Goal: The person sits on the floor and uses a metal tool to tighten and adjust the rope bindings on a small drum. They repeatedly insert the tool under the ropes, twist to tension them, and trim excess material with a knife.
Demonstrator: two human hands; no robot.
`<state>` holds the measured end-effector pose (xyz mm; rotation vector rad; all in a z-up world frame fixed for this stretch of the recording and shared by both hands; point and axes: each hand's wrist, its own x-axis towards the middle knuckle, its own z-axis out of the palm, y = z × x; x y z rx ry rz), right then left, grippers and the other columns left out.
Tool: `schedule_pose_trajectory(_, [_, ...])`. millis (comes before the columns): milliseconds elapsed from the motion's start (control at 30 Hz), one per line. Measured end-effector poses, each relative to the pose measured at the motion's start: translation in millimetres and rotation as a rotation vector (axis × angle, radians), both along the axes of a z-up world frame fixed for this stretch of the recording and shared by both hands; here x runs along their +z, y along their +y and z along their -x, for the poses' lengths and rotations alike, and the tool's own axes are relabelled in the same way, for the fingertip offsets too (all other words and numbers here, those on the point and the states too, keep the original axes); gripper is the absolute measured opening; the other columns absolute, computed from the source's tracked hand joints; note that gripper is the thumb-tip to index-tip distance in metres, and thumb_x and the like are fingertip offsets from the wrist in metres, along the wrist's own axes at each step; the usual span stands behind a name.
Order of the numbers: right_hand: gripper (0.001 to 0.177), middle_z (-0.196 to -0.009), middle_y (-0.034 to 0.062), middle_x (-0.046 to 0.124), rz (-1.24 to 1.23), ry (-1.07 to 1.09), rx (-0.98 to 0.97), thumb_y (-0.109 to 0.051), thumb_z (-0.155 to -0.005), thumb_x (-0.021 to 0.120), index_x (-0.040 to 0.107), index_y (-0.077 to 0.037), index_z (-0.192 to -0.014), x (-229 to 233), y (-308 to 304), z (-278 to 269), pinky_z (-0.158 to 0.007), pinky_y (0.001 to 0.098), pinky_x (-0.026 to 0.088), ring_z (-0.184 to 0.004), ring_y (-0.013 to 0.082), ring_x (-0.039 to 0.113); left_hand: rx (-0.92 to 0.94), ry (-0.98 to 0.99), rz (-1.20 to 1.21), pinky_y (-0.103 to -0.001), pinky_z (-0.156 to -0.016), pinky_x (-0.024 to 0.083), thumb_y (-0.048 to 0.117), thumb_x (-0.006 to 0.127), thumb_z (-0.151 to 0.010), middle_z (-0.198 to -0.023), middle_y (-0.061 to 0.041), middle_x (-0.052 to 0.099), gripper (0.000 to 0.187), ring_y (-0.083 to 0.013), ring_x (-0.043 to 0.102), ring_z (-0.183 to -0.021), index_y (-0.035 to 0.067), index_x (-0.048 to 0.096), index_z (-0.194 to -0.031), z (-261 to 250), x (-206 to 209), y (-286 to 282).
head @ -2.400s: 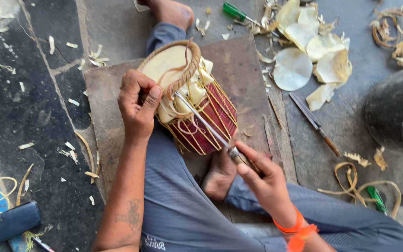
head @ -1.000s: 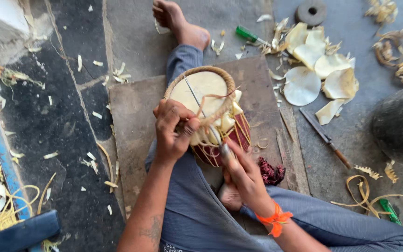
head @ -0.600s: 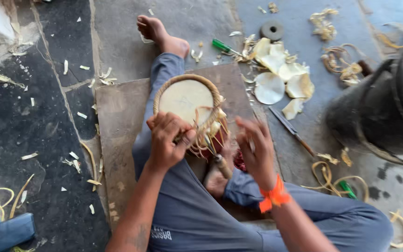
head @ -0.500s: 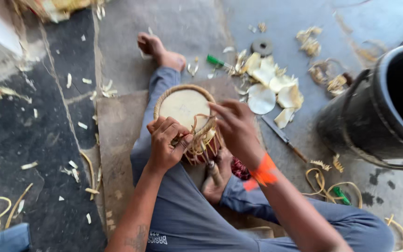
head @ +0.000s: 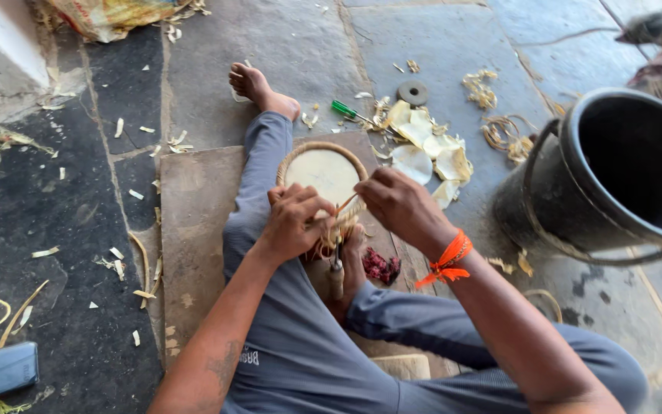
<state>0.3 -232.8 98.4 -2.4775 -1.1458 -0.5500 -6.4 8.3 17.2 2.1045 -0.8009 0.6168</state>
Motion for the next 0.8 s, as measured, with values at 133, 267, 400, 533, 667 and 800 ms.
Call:
schedule_pose_trajectory(133, [0.017, -0.082, 0.0090, 0.057, -0.062, -0.006, -0.186, -0.020, -0.090, 0.080, 0.069, -0.008, -0.093, 8, -11, 13, -0.067, 0.0411, 0.051, -0.075, 0.0284, 0.062, 0.009, 0.057, -0.008, -0.039, -0.091, 0.028, 0.026, 0.079, -0.083, -0.083, 0.005, 0.062, 0.011, -0.0149, 0.058, -0.091, 0.018, 0.072, -0.084, -1, 7, -12])
schedule_pose_trajectory(267, [0.013, -0.091, 0.0091, 0.061, -0.121, -0.007, -0.010, -0.011, -0.090, 0.074, 0.070, -0.006, -0.102, 22, 1, 20, -0.069, 0.0390, 0.052, -0.080, 0.0272, 0.064, -0.216, 0.226, 0.176, -0.034, -0.083, 0.042, 0.028, 0.078, -0.089, -0.088, 0.002, 0.058, 0.024, -0.0121, 0.058, -0.088, 0.011, 0.061, -0.089, 7, 17, -17])
schedule_pose_trajectory(400, [0.011, -0.082, 0.0082, 0.062, -0.191, 0.039, -0.032, -0.014, -0.089, 0.079, 0.071, -0.008, -0.094, 30, 21, 25, -0.065, 0.0388, 0.051, -0.074, 0.0266, 0.064, -0.310, 0.700, 0.502, -0.024, -0.059, 0.045, 0.022, 0.079, -0.091, -0.079, 0.003, 0.057, 0.026, -0.0066, 0.051, -0.069, 0.007, 0.058, -0.094, 12, 29, -15])
schedule_pose_trajectory(533, [0.013, -0.084, 0.0073, 0.063, -0.297, 0.216, -0.059, -0.015, -0.089, 0.079, 0.071, -0.007, -0.095, 27, 26, 25, -0.063, 0.0353, 0.051, -0.070, 0.0231, 0.065, -0.128, 0.500, 0.486, -0.023, -0.060, 0.049, 0.013, 0.080, -0.089, -0.080, 0.001, 0.061, 0.023, -0.0056, 0.056, -0.069, 0.005, 0.063, -0.103, 24, 42, -13])
schedule_pose_trajectory(667, [0.011, -0.082, 0.0046, 0.066, -0.325, 0.353, -0.095, -0.015, -0.090, 0.077, 0.075, -0.007, -0.097, 19, 24, 20, -0.061, 0.0314, 0.052, -0.067, 0.0173, 0.065, -0.065, 0.270, 0.388, -0.026, -0.068, 0.056, 0.010, 0.078, -0.089, -0.089, -0.003, 0.070, 0.018, -0.0114, 0.069, -0.078, 0.006, 0.072, -0.106, 29, 53, -9])
schedule_pose_trajectory(800, [0.021, -0.074, 0.0060, 0.064, -0.321, 0.442, -0.238, -0.022, -0.084, 0.085, 0.074, -0.004, -0.086, 6, 24, 18, -0.055, 0.0311, 0.047, -0.059, 0.0170, 0.059, 0.032, 0.221, 0.313, -0.030, -0.065, 0.055, 0.011, 0.081, -0.086, -0.083, -0.006, 0.069, 0.012, -0.0181, 0.071, -0.072, 0.007, 0.078, -0.097, 29, 50, -12])
